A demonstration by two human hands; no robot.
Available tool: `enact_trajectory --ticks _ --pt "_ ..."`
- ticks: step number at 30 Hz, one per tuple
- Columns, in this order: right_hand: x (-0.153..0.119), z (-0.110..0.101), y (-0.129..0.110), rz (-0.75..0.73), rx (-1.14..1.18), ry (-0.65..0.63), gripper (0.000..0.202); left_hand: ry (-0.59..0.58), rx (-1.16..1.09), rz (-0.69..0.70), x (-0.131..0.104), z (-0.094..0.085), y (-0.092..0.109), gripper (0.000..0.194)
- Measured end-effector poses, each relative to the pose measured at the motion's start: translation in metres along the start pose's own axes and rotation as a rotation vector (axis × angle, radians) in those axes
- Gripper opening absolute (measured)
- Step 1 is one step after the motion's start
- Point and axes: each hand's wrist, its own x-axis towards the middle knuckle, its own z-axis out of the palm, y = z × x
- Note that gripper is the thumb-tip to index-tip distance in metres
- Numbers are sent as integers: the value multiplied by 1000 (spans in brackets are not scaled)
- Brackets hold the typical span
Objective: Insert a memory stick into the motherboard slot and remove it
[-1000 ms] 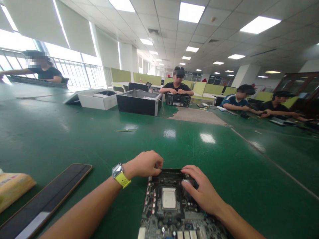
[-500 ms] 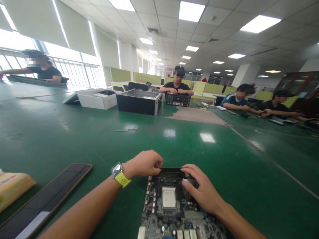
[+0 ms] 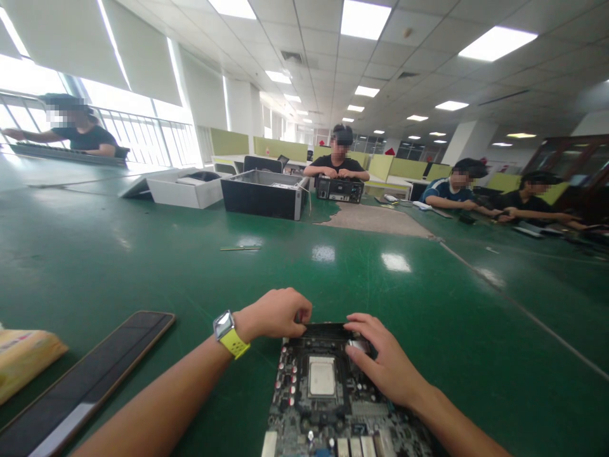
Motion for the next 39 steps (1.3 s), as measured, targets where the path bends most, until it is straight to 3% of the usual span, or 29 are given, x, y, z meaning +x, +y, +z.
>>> enact_trajectory --ticks 39 --pt "1 -1 -1 -8 14 7 31 -28 27 -36 -3 -6 -2 13"
